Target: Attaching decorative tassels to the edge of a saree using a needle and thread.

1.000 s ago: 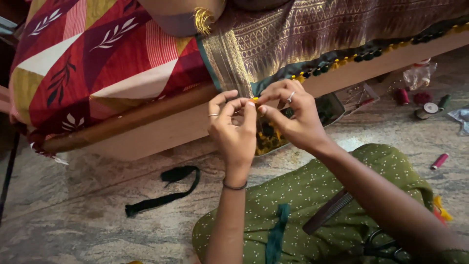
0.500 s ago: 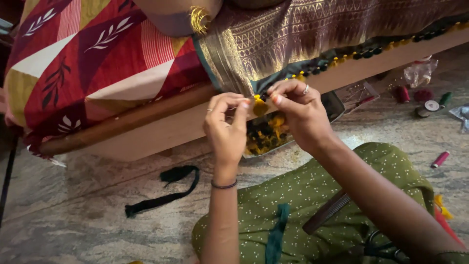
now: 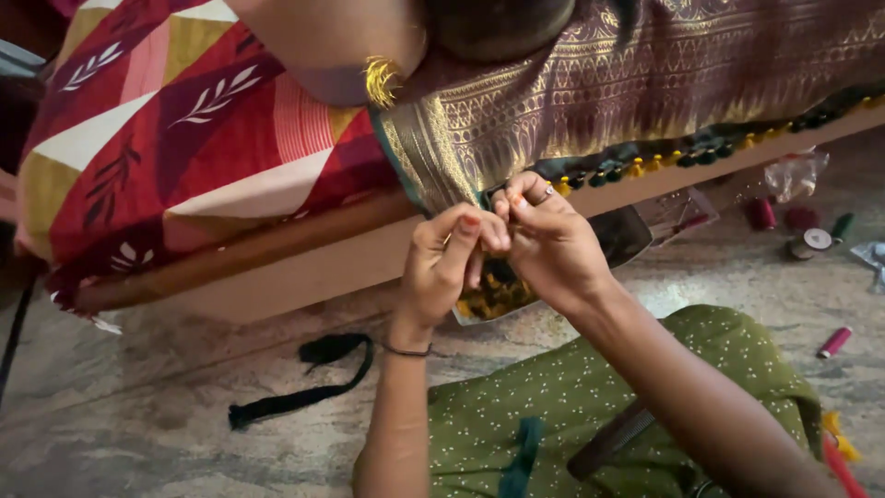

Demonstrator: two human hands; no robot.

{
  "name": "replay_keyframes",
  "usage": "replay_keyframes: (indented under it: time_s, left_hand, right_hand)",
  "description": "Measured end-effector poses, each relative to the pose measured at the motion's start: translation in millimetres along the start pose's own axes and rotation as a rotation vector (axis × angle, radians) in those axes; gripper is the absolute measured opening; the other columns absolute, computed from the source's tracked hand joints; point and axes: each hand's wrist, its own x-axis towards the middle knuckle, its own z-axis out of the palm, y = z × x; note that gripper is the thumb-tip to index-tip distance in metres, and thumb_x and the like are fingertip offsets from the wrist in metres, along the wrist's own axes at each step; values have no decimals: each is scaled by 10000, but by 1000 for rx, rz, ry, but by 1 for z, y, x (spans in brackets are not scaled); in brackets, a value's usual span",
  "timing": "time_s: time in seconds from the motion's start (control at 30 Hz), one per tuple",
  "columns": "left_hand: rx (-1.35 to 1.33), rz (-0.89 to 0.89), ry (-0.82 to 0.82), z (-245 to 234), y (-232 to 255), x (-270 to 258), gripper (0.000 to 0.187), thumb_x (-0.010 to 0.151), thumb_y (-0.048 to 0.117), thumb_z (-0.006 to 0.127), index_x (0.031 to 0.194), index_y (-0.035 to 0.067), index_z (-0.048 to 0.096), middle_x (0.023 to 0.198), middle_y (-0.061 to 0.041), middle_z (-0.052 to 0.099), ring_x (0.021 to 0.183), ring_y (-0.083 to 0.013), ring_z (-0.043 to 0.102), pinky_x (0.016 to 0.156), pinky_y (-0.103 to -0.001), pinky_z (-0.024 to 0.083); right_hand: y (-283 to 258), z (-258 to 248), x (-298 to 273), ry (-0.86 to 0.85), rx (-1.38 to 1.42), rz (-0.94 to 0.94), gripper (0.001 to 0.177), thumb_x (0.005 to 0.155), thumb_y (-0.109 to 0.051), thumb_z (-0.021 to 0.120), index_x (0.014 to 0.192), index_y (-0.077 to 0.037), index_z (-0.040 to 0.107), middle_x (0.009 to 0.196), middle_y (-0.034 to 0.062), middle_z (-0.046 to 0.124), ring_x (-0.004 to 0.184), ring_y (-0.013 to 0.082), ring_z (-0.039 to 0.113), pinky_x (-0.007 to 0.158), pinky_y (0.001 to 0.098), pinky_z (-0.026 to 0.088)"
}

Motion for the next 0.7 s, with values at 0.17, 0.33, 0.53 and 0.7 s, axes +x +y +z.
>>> replay_keyframes:
  time_s: [0.17,0.33,0.53,0.7]
  left_hand:
    - [237,-14,117,-1,-5,6,392,1122,263,513,862,-12,617,725,5,560,608,-41,434,556,-226,346]
    - [381,35,123,-4,-6,2,419,1118,273,491,819,-15,546,705,-8,550,691,-78,536,652,-254,444]
    - [-186,-38,416,-7,-78,-21,375,1155,292,497,895,31,569,898,-60,674,637,-49,474,563,-208,355]
    - [-448,-71,613,21,-78,-28,335,1045,294,564,1227,33,668,1172,-74,715,652,-52,532,602,-217,423]
  right_hand:
    - [8,-5,6,17,-33,-1,84,1002,-80,606,1064,-48,559,968,69,608,917,207,602,914,352,486]
    - [21,-25,8,81,-58,-5,71,1022,-48,606,1077,-34,562,958,74,595,931,175,568,920,336,462]
    - [29,-30,7,82,-170,-12,92,1000,-55,619,1067,-70,557,980,56,609,958,153,572,929,303,447]
    - [13,-61,-27,90,-862,12,112,969,-80,635,1061,-76,573,996,41,626,943,157,596,837,325,504]
